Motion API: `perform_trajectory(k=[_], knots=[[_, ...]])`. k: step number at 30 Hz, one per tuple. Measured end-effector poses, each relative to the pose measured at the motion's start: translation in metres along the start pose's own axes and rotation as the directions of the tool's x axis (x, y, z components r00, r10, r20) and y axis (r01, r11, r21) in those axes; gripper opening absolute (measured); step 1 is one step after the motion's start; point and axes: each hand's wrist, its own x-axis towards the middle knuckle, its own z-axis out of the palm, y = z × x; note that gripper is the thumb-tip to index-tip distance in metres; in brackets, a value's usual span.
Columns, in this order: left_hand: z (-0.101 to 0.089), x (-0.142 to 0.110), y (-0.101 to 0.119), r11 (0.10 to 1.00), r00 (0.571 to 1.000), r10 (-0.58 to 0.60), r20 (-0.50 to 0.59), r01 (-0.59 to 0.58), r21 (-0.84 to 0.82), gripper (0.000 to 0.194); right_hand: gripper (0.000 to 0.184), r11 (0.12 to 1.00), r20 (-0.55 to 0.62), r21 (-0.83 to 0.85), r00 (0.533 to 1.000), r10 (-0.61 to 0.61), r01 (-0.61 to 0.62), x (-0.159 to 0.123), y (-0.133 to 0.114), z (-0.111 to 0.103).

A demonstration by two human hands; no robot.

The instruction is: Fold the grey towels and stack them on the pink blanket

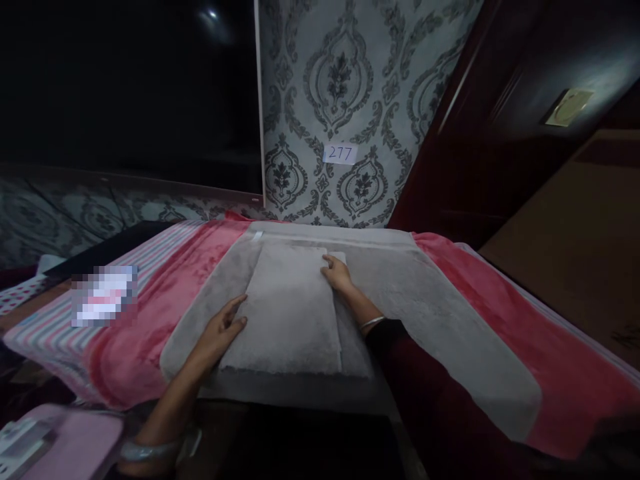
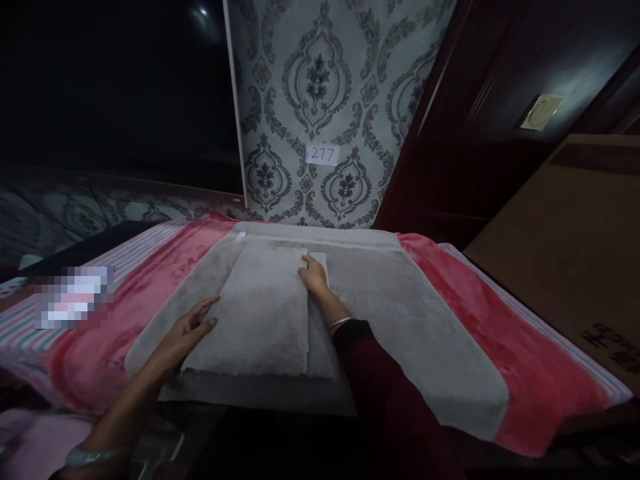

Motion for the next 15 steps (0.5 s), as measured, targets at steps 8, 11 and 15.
perform_trajectory(k=[8, 11, 15], knots=[[-0.003, -0.002, -0.006, 0.996, 0.997, 0.066, 0.048, -0.069, 0.064, 0.077, 0.064, 0.992, -0.049, -0.013, 0.991, -0.128, 0.128, 0.032, -0.001, 0.017], [-0.003, 0.000, -0.008, 0.995, 0.994, 0.079, 0.073, -0.083, 0.048, 0.076, 0.062, 0.990, -0.065, -0.031, 0.988, -0.139, 0.138, 0.029, 0.006, 0.025], [-0.002, -0.001, -0.008, 0.993, 0.993, 0.102, 0.061, -0.106, 0.058, 0.074, 0.063, 0.990, -0.090, -0.020, 0.986, -0.142, 0.141, 0.029, 0.012, 0.028]])
